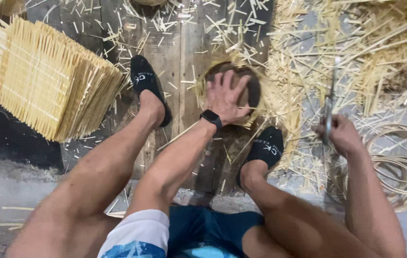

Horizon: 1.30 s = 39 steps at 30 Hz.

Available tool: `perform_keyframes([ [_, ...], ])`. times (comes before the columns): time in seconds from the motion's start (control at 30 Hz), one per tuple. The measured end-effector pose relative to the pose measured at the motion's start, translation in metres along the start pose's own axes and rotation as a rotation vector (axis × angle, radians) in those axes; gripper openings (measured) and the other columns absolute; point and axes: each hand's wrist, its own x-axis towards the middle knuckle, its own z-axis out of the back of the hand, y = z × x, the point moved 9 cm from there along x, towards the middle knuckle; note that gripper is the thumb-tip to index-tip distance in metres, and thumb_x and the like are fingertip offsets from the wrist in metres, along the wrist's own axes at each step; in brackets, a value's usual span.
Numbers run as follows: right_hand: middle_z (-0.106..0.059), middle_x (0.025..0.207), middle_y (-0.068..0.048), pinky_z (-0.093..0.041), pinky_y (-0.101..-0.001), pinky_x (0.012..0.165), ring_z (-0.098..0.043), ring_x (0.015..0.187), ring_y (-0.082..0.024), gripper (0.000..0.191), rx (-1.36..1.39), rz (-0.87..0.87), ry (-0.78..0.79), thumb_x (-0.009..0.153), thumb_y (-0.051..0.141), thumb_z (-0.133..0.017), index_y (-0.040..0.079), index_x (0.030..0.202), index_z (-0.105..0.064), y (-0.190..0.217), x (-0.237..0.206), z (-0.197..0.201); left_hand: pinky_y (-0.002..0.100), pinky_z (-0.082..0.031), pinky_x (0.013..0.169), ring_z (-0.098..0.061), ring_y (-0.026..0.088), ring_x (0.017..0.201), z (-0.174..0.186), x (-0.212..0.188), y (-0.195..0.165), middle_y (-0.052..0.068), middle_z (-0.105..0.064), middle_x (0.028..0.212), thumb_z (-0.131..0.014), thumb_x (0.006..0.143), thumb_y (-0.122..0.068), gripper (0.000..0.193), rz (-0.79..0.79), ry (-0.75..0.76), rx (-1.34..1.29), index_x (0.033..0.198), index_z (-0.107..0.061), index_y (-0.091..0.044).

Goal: The person sits on the floor of a bamboo workshop and assembles woven bamboo steamer lids. They lay a square woven bamboo mat over a round wooden mold, press a bamboo rim ring around it, trim the overhanging mat edges with scissors, and set finished lids aside with a stack of completed ones.

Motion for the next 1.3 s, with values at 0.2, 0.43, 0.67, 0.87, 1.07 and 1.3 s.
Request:
perform_keyframes([
  [0.2, -0.067, 0.08, -0.02, -0.052, -0.0429, 0.067, -0.064, 0.071, -0.029, 0.05, -0.2, 0.06, -0.202, 0.093, 0.047, -0.078, -0.002, 0.102, -0.067, 0.01, -0.048, -0.023, 0.058, -0.042, 0.094, -0.046, 0.04, 0.126, -0.007, 0.001, -0.009, 0.014, -0.049, 0.14, -0.086, 0.064, -0.051, 0.089, -0.205, 0.074, -0.072, 0.144, -0.051, -0.031],
  [0.43, -0.059, 0.114, -0.028, -0.047, -0.0525, 0.095, -0.055, 0.112, -0.043, 0.077, -0.65, 0.487, -0.171, 0.083, 0.063, -0.07, -0.001, 0.126, -0.065, 0.092, -0.029, -0.059, 0.071, -0.028, 0.106, -0.032, 0.05, 0.137, 0.003, -0.006, -0.001, 0.025, -0.034, 0.149, -0.09, 0.045, -0.058, 0.125, -0.122, 0.048, -0.149, 0.148, -0.035, -0.012],
  [0.67, -0.063, 0.109, -0.021, -0.054, -0.0474, 0.085, -0.062, 0.102, -0.034, 0.047, -1.048, 0.39, -0.227, 0.094, 0.04, -0.065, -0.003, 0.114, -0.065, 0.107, 0.003, -0.071, 0.062, -0.037, 0.113, -0.035, 0.05, 0.141, -0.019, -0.034, 0.004, 0.027, -0.031, 0.155, -0.088, 0.071, -0.041, 0.111, 0.221, -0.23, -0.174, 0.16, -0.027, -0.014],
  [0.87, -0.064, 0.092, -0.019, -0.053, -0.0486, 0.068, -0.064, 0.085, -0.034, 0.043, -1.002, 0.715, -0.466, 0.089, 0.042, -0.069, 0.0, 0.098, -0.068, 0.13, -0.002, -0.064, 0.062, -0.037, 0.112, -0.034, 0.051, 0.138, -0.026, -0.033, 0.013, 0.027, -0.032, 0.153, -0.09, 0.066, -0.037, 0.114, 0.09, -0.181, -0.189, 0.159, -0.028, -0.015],
  [1.07, -0.063, 0.092, -0.018, -0.05, -0.0482, 0.075, -0.061, 0.088, -0.031, 0.032, -1.021, 0.634, -0.373, 0.098, 0.033, -0.064, 0.002, 0.101, -0.067, 0.119, 0.019, -0.067, 0.061, -0.038, 0.112, -0.034, 0.049, 0.14, -0.028, -0.031, 0.016, 0.023, -0.034, 0.153, -0.093, 0.063, -0.036, 0.116, -0.014, -0.059, -0.213, 0.158, -0.029, -0.017],
  [1.3, -0.062, 0.087, -0.02, -0.053, -0.0454, 0.072, -0.062, 0.083, -0.033, 0.05, -1.025, 0.822, -0.464, 0.08, 0.047, -0.072, -0.002, 0.09, -0.066, 0.14, 0.014, -0.079, 0.06, -0.034, 0.117, -0.032, 0.046, 0.145, -0.022, -0.025, 0.016, 0.022, -0.033, 0.157, -0.094, 0.06, -0.034, 0.119, -0.208, 0.089, -0.277, 0.16, -0.029, -0.022],
])
